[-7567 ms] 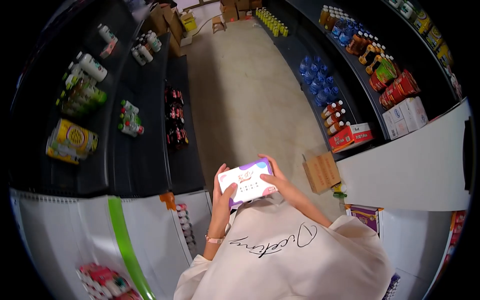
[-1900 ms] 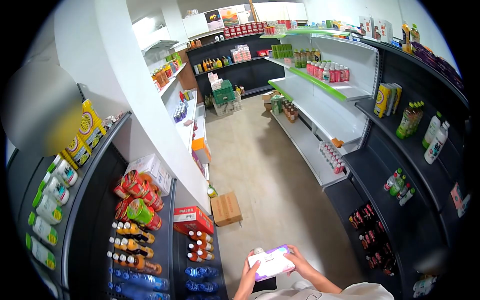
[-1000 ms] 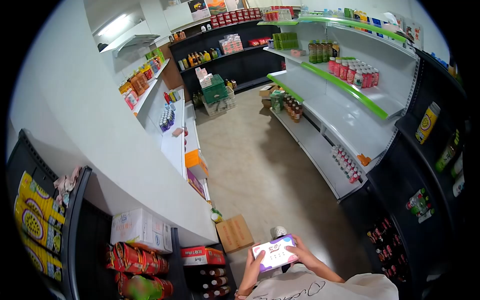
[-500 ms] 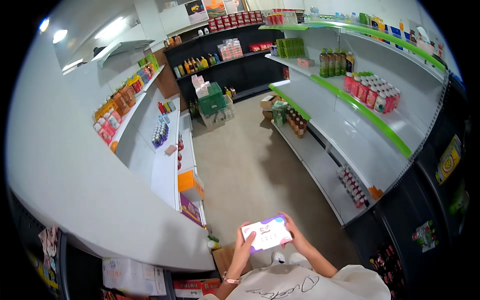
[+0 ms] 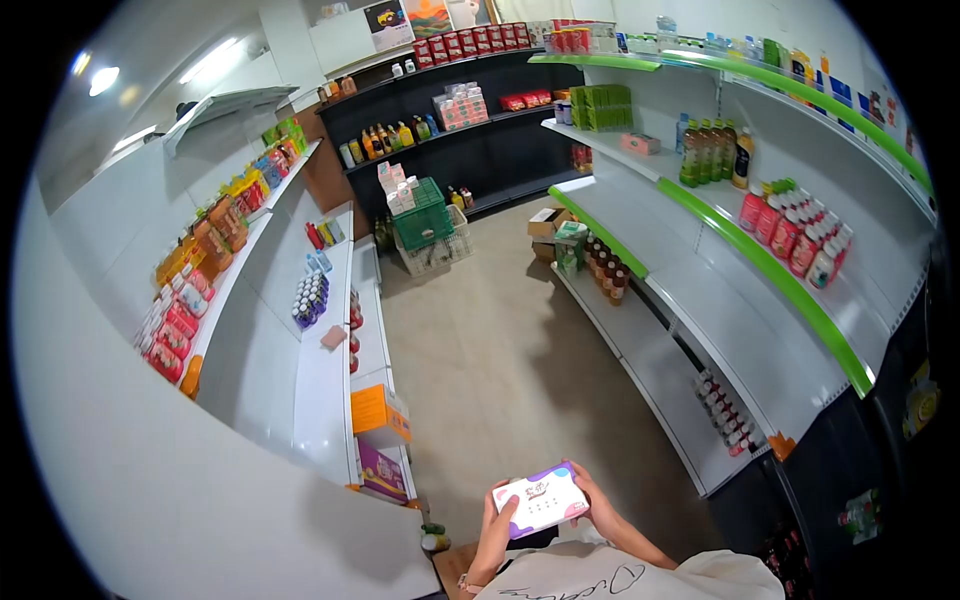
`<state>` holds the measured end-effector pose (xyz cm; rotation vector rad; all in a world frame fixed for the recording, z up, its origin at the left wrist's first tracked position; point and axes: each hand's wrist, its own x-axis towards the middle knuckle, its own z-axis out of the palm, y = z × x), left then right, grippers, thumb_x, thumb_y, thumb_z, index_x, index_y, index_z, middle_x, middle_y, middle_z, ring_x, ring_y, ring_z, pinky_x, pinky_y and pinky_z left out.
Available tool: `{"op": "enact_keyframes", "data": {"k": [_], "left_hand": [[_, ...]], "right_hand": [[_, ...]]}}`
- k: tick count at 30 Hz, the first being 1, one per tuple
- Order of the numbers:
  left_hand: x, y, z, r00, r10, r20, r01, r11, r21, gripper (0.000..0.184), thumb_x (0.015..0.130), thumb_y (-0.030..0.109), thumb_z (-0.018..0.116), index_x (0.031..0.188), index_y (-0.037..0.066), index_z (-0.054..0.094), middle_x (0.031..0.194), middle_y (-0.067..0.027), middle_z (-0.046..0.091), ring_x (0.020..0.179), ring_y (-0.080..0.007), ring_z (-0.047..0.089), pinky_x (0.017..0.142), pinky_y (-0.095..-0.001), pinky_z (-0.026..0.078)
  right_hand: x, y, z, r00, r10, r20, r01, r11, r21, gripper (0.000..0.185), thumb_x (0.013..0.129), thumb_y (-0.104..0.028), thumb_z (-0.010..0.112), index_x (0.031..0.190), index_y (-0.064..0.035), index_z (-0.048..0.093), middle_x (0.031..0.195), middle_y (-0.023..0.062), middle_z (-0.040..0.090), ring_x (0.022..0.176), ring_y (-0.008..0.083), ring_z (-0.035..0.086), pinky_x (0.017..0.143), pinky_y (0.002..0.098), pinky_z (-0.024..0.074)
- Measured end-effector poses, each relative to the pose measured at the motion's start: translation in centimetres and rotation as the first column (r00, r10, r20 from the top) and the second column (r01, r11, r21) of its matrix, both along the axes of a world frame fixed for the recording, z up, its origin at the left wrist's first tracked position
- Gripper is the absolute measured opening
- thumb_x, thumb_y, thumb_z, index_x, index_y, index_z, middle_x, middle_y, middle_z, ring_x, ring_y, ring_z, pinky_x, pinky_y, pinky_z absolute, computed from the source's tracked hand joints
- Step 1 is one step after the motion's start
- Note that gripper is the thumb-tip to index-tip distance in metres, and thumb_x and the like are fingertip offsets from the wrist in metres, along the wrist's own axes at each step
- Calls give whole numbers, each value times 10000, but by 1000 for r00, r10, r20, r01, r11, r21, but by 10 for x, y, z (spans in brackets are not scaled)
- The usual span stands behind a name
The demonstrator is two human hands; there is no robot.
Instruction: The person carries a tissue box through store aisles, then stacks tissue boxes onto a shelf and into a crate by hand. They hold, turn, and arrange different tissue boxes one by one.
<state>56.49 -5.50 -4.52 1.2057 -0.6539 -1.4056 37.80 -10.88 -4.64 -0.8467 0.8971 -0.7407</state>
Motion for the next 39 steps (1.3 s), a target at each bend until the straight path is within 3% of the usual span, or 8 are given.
{"op": "enact_keyframes", "data": {"k": [6, 11, 16, 27, 30, 33, 34, 39], "left_hand": [[66, -131, 19, 997, 32, -65, -38, 995, -88, 413, 955, 172, 499, 1321, 53, 350, 1159, -118, 516, 1026, -158, 551, 840, -271, 481], [118, -225, 38, 999, 38, 19, -35, 990, -140, 405, 960, 193, 474, 1321, 61, 345, 1165, -114, 524, 1044, -174, 559, 859, -299, 485], [148, -285, 38, 996, 41, 82, -30, 991, -129, 422, 951, 168, 522, 1322, 64, 351, 1130, -101, 523, 990, -138, 545, 814, -258, 480], [193, -434, 1, 996, 73, 59, -70, 996, -48, 444, 934, 150, 549, 1314, 32, 353, 1132, -108, 524, 1014, -147, 537, 859, -270, 459], [209, -501, 8, 996, 82, 14, -81, 995, -59, 440, 936, 152, 542, 1312, 29, 349, 1129, -111, 526, 1009, -143, 540, 858, -267, 460], [229, -570, 19, 990, 92, 105, -81, 991, -104, 441, 942, 168, 535, 1313, 27, 343, 1128, -117, 528, 1005, -143, 547, 840, -265, 474], [234, -592, 20, 982, 104, 158, -79, 985, -153, 443, 944, 180, 531, 1314, 28, 343, 1129, -120, 530, 1001, -146, 552, 830, -266, 481], [251, -686, 35, 987, 67, 144, -45, 988, -151, 440, 943, 191, 534, 1313, 37, 353, 1138, -115, 527, 1008, -147, 548, 841, -271, 474]], "right_hand": [[67, -133, 28, 999, 48, -1, -48, 995, -87, 608, 952, -400, 377, 1461, -127, 184, 1155, 107, 508, 789, 140, 580, 495, 260, 473], [117, -238, 33, 990, 140, 32, -130, 965, -226, 609, 934, -348, 386, 1463, -128, 179, 1180, 110, 486, 801, 164, 570, 545, 285, 491], [145, -296, 20, 987, 120, 104, -100, 979, -176, 607, 919, -310, 383, 1459, -123, 177, 1155, 110, 479, 796, 170, 570, 550, 286, 493], [194, -440, -23, 997, 71, 31, -70, 997, -21, 558, 923, -287, 379, 1427, -109, 222, 1088, 113, 486, 733, 156, 572, 529, 265, 489], [212, -509, -13, 995, 88, 46, -85, 994, -65, 554, 920, -281, 397, 1426, -116, 242, 1099, 115, 478, 763, 157, 565, 536, 265, 486], [232, -580, 5, 996, 81, 28, -76, 983, -166, 569, 906, -251, 406, 1433, -115, 238, 1087, 106, 531, 774, 147, 577, 530, 275, 475], [236, -602, 13, 995, 77, 55, -67, 982, -175, 579, 916, -270, 445, 1441, -137, 241, 1121, 112, 460, 838, 158, 541, 573, 277, 481], [247, -693, 30, 992, 106, 71, -95, 985, -141, 610, 915, -300, 483, 1447, -136, 233, 1106, 96, 473, 828, 154, 548, 565, 288, 484]]}}
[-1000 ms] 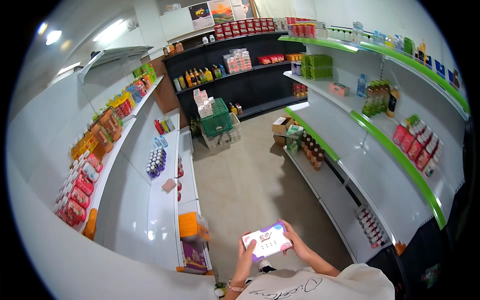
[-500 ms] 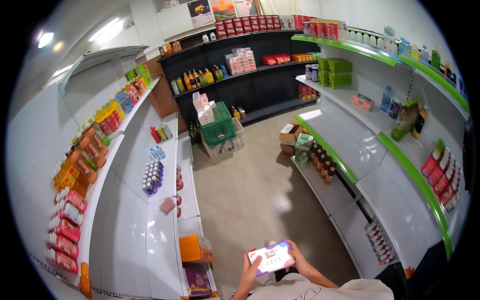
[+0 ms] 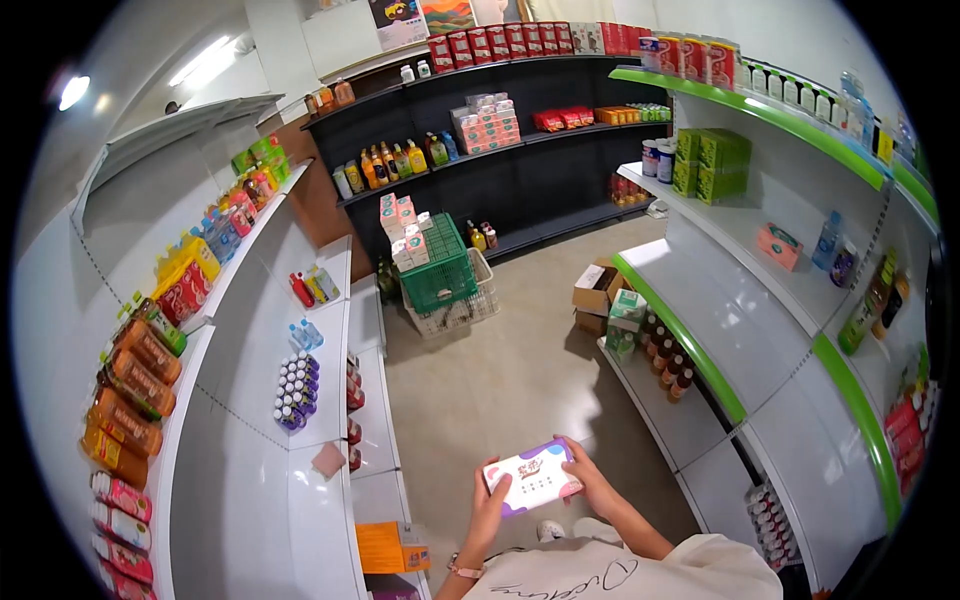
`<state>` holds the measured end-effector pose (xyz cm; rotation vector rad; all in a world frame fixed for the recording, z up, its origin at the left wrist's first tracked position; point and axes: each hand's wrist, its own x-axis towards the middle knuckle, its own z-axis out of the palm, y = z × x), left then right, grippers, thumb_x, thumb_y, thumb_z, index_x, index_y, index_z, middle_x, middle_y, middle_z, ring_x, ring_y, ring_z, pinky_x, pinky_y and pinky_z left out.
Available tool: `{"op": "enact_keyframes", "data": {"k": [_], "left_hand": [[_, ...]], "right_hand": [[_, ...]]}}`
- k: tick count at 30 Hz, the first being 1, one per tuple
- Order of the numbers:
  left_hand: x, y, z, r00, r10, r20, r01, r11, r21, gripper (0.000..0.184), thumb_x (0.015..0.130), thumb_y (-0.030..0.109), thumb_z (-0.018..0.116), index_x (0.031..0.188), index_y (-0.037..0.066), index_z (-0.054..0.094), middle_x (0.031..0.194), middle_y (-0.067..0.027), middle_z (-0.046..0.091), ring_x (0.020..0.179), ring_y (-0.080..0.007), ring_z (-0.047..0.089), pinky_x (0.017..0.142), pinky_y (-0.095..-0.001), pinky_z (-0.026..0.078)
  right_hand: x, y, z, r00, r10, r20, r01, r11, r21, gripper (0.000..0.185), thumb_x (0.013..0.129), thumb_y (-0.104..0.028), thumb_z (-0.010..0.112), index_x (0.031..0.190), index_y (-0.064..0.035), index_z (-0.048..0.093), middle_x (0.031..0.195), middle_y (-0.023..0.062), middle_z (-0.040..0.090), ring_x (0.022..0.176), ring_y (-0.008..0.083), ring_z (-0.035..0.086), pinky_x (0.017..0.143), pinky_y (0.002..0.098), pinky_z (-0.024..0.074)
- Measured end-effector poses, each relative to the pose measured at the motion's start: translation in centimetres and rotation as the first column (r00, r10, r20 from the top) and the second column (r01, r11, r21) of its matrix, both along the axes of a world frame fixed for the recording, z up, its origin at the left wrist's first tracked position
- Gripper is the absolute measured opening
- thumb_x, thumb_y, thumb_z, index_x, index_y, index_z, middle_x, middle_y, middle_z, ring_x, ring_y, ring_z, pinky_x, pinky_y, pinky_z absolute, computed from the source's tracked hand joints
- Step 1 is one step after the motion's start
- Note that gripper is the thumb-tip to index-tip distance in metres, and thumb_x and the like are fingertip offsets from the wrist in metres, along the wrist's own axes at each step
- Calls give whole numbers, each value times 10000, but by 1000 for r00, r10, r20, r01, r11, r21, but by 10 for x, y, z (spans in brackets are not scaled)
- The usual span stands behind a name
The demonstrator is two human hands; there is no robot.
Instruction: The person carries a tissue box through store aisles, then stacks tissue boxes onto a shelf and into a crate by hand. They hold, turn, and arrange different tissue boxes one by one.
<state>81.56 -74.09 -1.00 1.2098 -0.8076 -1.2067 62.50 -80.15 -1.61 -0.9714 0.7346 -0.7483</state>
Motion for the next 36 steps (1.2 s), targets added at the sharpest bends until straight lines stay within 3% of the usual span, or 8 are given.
{"op": "enact_keyframes", "data": {"k": [2, 6, 13, 17, 22, 28, 34, 36], "left_hand": [[4, -26, -14, 1000, 24, 16, -24, 1000, 2, 444, 943, 191, 533, 1317, 39, 347, 1139, -115, 527, 1010, -148, 550, 840, -272, 477], [15, -59, -24, 986, 48, -160, -37, 997, 69, 432, 941, 179, 532, 1311, 39, 360, 1145, -119, 520, 1003, -150, 549, 845, -263, 470], [68, -143, -60, 984, 90, -152, -65, 984, 165, 437, 925, 158, 555, 1300, 40, 364, 1151, -108, 513, 1050, -161, 524, 890, -282, 452], [114, -215, -54, 991, 69, -119, -54, 990, 128, 447, 919, 150, 563, 1298, 29, 360, 1165, -114, 502, 1050, -160, 524, 890, -277, 456], [181, -318, -2, 981, 73, -177, -62, 996, 69, 478, 912, 135, 557, 1319, 18, 335, 1170, -117, 490, 1061, -160, 518, 881, -272, 457], [265, -417, -22, 979, 68, -191, -68, 998, 4, 548, 897, 92, 529, 1387, 22, 296, 1235, -120, 469, 1091, -165, 498, 907, -277, 436], [320, -474, -34, 958, 29, -284, 38, 973, 229, 596, 904, 95, 533, 1441, 48, 278, 1286, -72, 462, 1110, -126, 490, 915, -254, 425], [336, -496, -37, 955, 9, -297, 79, 956, 284, 575, 890, 103, 586, 1412, 59, 348, 1253, -52, 495, 1087, -111, 502, 879, -247, 441]], "right_hand": [[5, -27, -5, 1000, -4, 8, 4, 1000, 22, 620, 914, -308, 496, 1446, -132, 231, 1105, 97, 480, 818, 152, 551, 551, 286, 484], [18, -66, -10, 996, 25, -80, -18, 996, 85, 631, 912, -307, 507, 1445, -121, 228, 1128, 106, 490, 811, 153, 558, 533, 283, 487], [73, -154, -44, 983, 72, -166, -33, 974, 225, 642, 884, -300, 517, 1444, -139, 248, 1088, 77, 539, 815, 138, 561, 537, 281, 470], [122, -232, -48, 984, 34, -174, -9, 990, 140, 659, 877, -309, 526, 1445, -140, 240, 1106, 77, 528, 823, 129, 558, 528, 276, 470], [193, -343, 1, 976, 94, -195, -83, 995, 62, 655, 895, -335, 542, 1448, -157, 238, 1149, 83, 484, 815, 147, 554, 530, 246, 463], [268, -441, 9, 986, 98, -134, -97, 995, 18, 635, 923, -393, 482, 1461, -168, 232, 1060, 64, 531, 756, 115, 545, 501, 236, 445], [314, -506, -23, 990, 56, -127, -33, 984, 174, 651, 923, -444, 452, 1454, -113, 271, 983, 29, 561, 691, 74, 527, 482, 210, 415], [323, -532, -35, 985, 96, -143, -69, 980, 185, 650, 919, -438, 461, 1442, -89, 296, 994, 23, 567, 693, 61, 526, 475, 199, 400]]}}
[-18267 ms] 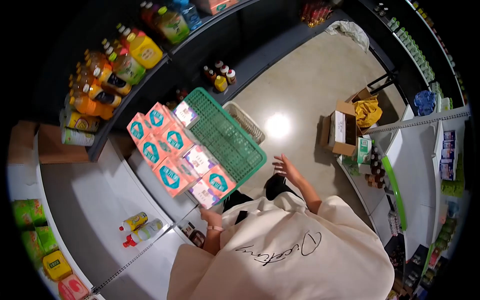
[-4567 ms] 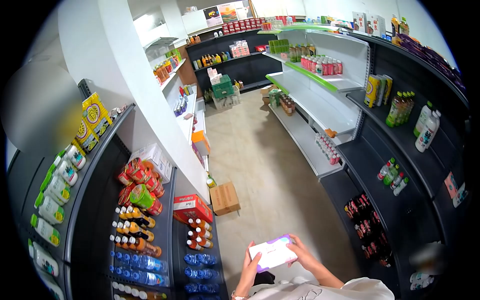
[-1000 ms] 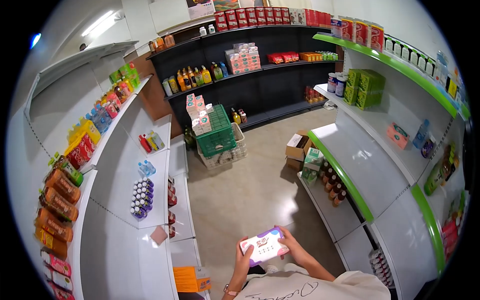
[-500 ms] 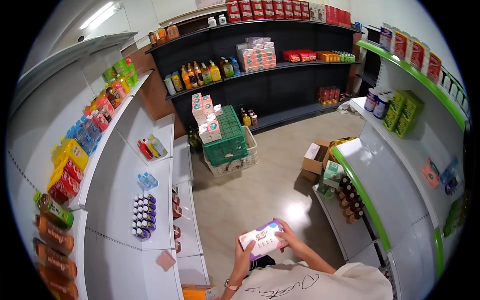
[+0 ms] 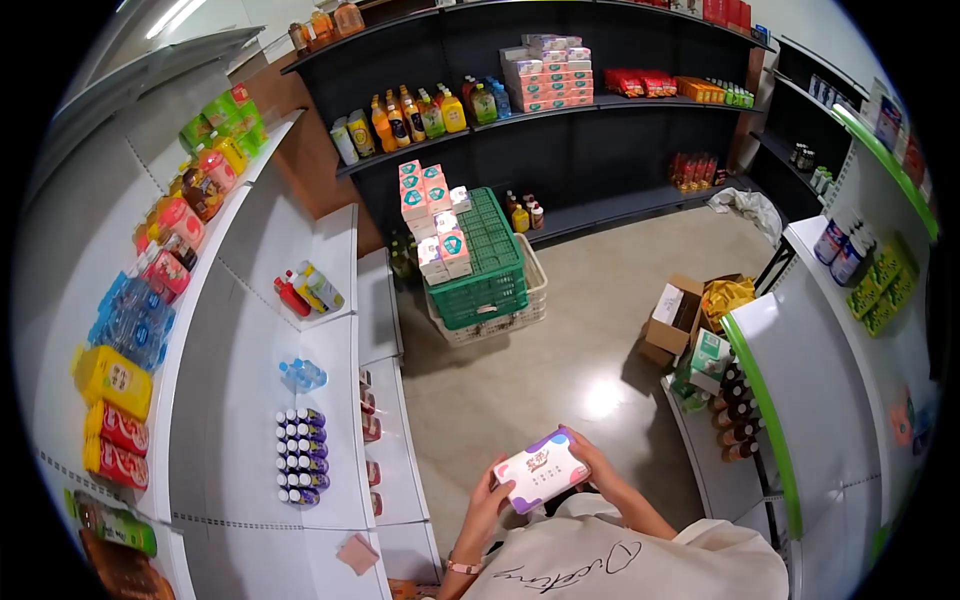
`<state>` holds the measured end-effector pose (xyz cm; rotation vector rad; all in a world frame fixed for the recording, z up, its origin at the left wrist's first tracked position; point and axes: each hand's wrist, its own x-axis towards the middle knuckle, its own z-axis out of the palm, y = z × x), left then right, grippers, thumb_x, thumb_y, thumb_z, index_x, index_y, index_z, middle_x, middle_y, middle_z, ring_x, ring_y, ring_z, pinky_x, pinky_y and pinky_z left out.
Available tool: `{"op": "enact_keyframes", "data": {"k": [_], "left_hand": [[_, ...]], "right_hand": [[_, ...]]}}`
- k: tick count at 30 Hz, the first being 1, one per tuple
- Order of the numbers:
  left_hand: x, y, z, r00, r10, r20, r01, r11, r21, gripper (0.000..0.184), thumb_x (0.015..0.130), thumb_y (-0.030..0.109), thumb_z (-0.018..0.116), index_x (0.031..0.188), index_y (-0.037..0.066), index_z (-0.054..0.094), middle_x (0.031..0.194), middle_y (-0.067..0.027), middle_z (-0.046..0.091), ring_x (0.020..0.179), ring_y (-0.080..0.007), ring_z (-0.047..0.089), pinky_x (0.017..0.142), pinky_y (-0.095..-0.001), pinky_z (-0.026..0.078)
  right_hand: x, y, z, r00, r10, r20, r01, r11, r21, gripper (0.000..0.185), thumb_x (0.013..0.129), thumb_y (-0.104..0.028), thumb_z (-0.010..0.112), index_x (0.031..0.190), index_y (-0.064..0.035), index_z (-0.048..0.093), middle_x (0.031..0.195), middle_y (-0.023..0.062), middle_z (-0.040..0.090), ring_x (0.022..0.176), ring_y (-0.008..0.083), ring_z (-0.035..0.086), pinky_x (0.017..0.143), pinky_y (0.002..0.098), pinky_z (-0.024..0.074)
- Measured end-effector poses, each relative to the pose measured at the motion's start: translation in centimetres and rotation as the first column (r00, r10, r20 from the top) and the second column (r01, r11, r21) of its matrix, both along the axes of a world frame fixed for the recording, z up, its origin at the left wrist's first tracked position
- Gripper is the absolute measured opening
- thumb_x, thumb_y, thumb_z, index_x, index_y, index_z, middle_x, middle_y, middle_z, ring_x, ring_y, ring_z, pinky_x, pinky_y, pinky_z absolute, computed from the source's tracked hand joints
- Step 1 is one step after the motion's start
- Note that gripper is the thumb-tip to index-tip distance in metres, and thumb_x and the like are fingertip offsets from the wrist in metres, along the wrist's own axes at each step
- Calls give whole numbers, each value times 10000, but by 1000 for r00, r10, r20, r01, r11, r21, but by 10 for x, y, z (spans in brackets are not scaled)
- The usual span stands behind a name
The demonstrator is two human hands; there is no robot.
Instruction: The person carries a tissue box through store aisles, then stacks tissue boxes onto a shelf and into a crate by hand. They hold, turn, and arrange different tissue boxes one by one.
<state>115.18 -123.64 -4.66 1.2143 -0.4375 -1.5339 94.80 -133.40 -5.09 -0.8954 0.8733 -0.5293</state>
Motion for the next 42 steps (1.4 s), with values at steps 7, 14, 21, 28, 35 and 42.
{"op": "enact_keyframes", "data": {"k": [7, 14, 21, 28, 35, 42], "left_hand": [[77, -110, -23, 966, -243, 89, 236, 968, 84, 577, 860, 143, 661, 1370, 34, 413, 1187, -56, 561, 1035, -118, 543, 852, -259, 464], [153, -260, 8, 946, -278, 167, 284, 959, -10, 641, 857, 156, 666, 1403, 33, 353, 1258, -65, 521, 1076, -136, 532, 880, -284, 460], [196, -358, -16, 996, 12, -91, -15, 999, -31, 584, 895, 115, 614, 1385, 44, 304, 1262, -102, 495, 1127, -196, 520, 907, -347, 465], [242, -456, -81, 990, 130, -57, -123, 985, 119, 538, 902, 126, 604, 1325, 10, 291, 1271, -168, 471, 1148, -280, 523, 989, -434, 426], [319, -584, -159, 927, 253, -275, -197, 956, 217, 357, 858, 90, 639, 1159, 27, 457, 1159, -102, 532, 1103, -224, 522, 1013, -366, 412], [360, -689, -215, 803, 347, -484, -153, 906, 394, 322, 857, 76, 618, 1145, -9, 501, 1155, -101, 548, 1118, -196, 512, 1015, -326, 421]], "right_hand": [[59, -146, -7, 967, 244, -74, -246, 969, -20, 651, 907, -416, 491, 1442, -86, 325, 1130, 17, 571, 896, 85, 523, 662, 219, 421], [149, -306, 18, 980, 197, -2, -196, 977, -85, 656, 893, -448, 520, 1429, -118, 335, 1120, 42, 566, 858, 113, 530, 653, 248, 438], [217, -379, -9, 999, 52, -6, -52, 993, -104, 713, 878, -420, 573, 1458, -158, 252, 1352, 149, 420, 1125, 208, 491, 867, 335, 448], [275, -448, -44, 984, 160, -84, -154, 985, 72, 872, 822, -283, 684, 1489, -203, 128, 1287, 158, 511, 1127, 225, 506, 891, 360, 437], [346, -572, -124, 997, 50, -57, -42, 990, 133, 869, 812, -195, 694, 1478, -162, 136, 1135, 129, 596, 994, 206, 577, 835, 365, 479], [397, -683, -196, 976, 149, -158, -135, 986, 96, 929, 824, -155, 672, 1493, -154, 28, 1286, 167, 500, 1096, 268, 543, 873, 411, 488]]}}
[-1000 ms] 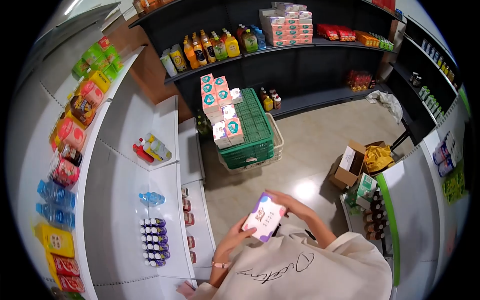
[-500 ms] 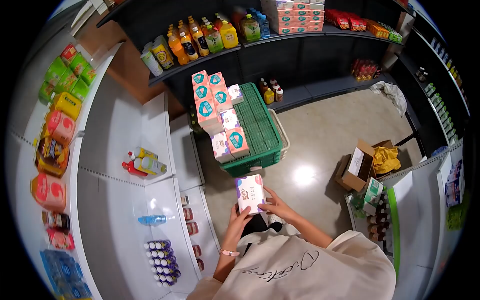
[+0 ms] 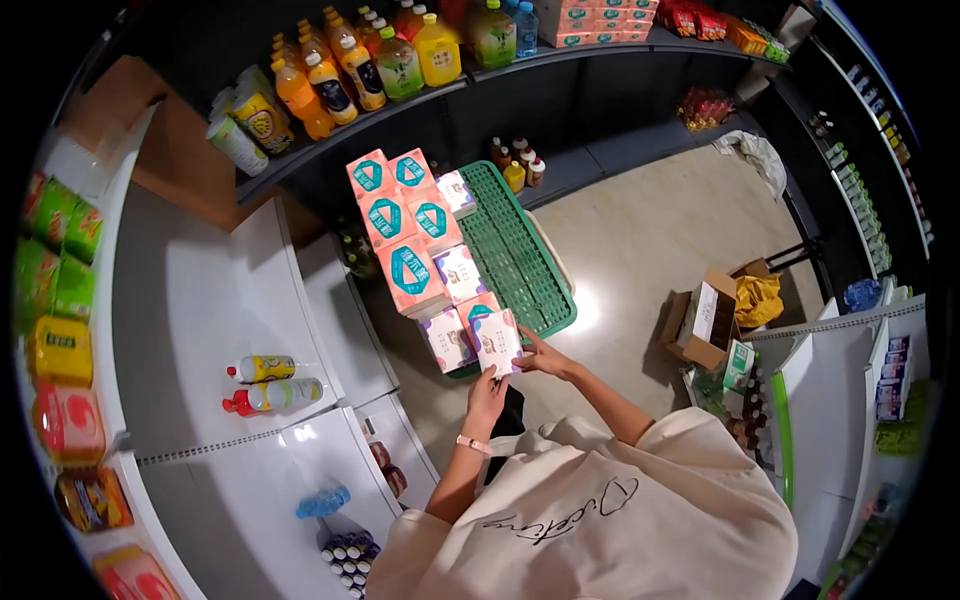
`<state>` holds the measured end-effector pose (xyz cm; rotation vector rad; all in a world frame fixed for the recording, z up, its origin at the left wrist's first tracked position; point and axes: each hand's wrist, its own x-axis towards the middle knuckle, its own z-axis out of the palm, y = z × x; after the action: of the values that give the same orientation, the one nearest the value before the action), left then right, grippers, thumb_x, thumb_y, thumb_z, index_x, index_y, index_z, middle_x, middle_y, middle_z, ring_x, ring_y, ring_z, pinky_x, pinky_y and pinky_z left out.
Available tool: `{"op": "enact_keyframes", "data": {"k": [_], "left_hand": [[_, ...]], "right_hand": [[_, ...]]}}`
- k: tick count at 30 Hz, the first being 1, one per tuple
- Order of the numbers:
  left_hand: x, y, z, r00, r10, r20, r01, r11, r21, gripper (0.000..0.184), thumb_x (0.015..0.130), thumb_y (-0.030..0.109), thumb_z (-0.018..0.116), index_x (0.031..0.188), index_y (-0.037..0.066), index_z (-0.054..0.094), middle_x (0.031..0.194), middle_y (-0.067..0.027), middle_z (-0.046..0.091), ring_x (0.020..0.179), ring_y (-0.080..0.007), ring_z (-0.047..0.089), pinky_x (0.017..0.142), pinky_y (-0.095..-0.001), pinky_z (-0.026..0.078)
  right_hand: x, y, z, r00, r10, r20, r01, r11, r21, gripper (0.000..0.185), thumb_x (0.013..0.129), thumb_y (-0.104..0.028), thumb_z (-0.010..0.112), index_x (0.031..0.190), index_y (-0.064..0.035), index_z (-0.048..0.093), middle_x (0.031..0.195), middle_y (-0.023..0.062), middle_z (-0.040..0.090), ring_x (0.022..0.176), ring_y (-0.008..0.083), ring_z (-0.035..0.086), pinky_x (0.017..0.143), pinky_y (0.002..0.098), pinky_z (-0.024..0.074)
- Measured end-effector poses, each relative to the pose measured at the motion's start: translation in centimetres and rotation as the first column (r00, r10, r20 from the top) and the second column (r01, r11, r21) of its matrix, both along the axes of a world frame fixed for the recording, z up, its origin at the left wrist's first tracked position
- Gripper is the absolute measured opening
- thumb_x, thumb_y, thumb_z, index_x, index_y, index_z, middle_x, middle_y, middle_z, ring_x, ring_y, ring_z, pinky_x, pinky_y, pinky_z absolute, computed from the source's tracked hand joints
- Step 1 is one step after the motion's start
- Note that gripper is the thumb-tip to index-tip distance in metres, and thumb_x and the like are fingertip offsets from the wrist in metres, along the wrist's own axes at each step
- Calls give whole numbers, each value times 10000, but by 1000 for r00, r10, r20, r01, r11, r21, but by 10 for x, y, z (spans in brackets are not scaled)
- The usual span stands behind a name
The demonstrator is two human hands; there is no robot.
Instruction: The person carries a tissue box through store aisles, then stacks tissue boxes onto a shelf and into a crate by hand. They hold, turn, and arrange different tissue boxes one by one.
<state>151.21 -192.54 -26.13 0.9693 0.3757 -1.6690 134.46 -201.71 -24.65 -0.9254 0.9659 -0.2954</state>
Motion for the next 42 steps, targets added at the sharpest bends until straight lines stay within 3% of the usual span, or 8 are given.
{"op": "enact_keyframes", "data": {"k": [4, 12, 18, 22, 23, 33, 39, 42], "left_hand": [[3, -25, -25, 1000, -5, -8, 6, 996, 85, 275, 858, 74, 623, 1098, 1, 509, 1122, -81, 539, 1063, -200, 516, 1010, -332, 422], [10, -56, -14, 998, 60, 33, -65, 981, 180, 221, 881, 89, 564, 1069, -13, 506, 1115, -118, 550, 1092, -245, 522, 1017, -339, 431], [6, -54, -43, 995, 67, -68, -48, 966, 254, 143, 832, 36, 567, 956, -32, 546, 997, -125, 592, 1005, -246, 571, 961, -356, 484], [-23, -77, -13, 967, 15, -255, 71, 943, 325, 148, 808, -15, 576, 918, -96, 517, 988, -177, 580, 962, -286, 582, 912, -388, 522], [-44, -91, 15, 981, -35, -188, 103, 924, 369, 168, 812, -17, 567, 924, -119, 494, 994, -205, 558, 975, -314, 569, 914, -404, 521], [-300, -264, 49, 919, -313, -241, 337, 939, 64, 436, 837, 5, 542, 1253, 1, 409, 1326, -164, 384, 1165, -298, 474, 981, -394, 451], [-434, -326, 185, 756, -629, 182, 637, 642, -426, 577, 901, 173, 482, 1430, 68, 275, 1429, -143, 349, 1255, -276, 426, 1026, -387, 395], [-464, -347, 206, 698, -715, -19, 574, 576, -582, 599, 900, 216, 496, 1434, 73, 268, 1430, -152, 348, 1242, -283, 433, 1017, -403, 395]], "right_hand": [[17, -22, -48, 1000, 4, -21, -7, 985, -170, 846, 848, -59, 609, 1500, -163, 80, 1422, 145, 360, 1228, 251, 447, 939, 374, 470], [40, -44, -45, 987, -3, -161, -45, 955, -294, 685, 840, -17, 547, 1447, 3, 231, 1174, 155, 564, 996, 200, 567, 855, 303, 470], [28, -63, -37, 903, 239, -358, -312, 936, -162, 687, 841, -194, 610, 1431, -35, 297, 1217, 209, 557, 1066, 258, 571, 918, 332, 443], [-28, -69, -57, 927, 104, -359, -275, 840, -468, 719, 877, -350, 582, 1436, -23, 271, 1378, 263, 415, 1174, 353, 522, 965, 387, 415], [-50, -83, -21, 932, 166, -322, -256, 931, -261, 726, 882, -357, 589, 1435, -14, 267, 1383, 259, 410, 1186, 359, 511, 964, 389, 417], [-335, -157, 43, 902, -306, -305, 227, 936, -268, 507, 915, -316, 558, 1347, -70, 456, 1219, 177, 576, 1097, 256, 563, 926, 347, 452], [-432, -189, 145, 751, -624, 217, 578, 780, 241, 640, 928, -578, 396, 1317, -72, 452, 1326, 108, 480, 1220, 246, 460, 999, 438, 401], [-444, -201, 132, 505, -679, 533, 427, 733, 529, 601, 950, -568, 321, 1316, -108, 446, 1374, 112, 427, 1259, 236, 430, 1040, 445, 360]]}}
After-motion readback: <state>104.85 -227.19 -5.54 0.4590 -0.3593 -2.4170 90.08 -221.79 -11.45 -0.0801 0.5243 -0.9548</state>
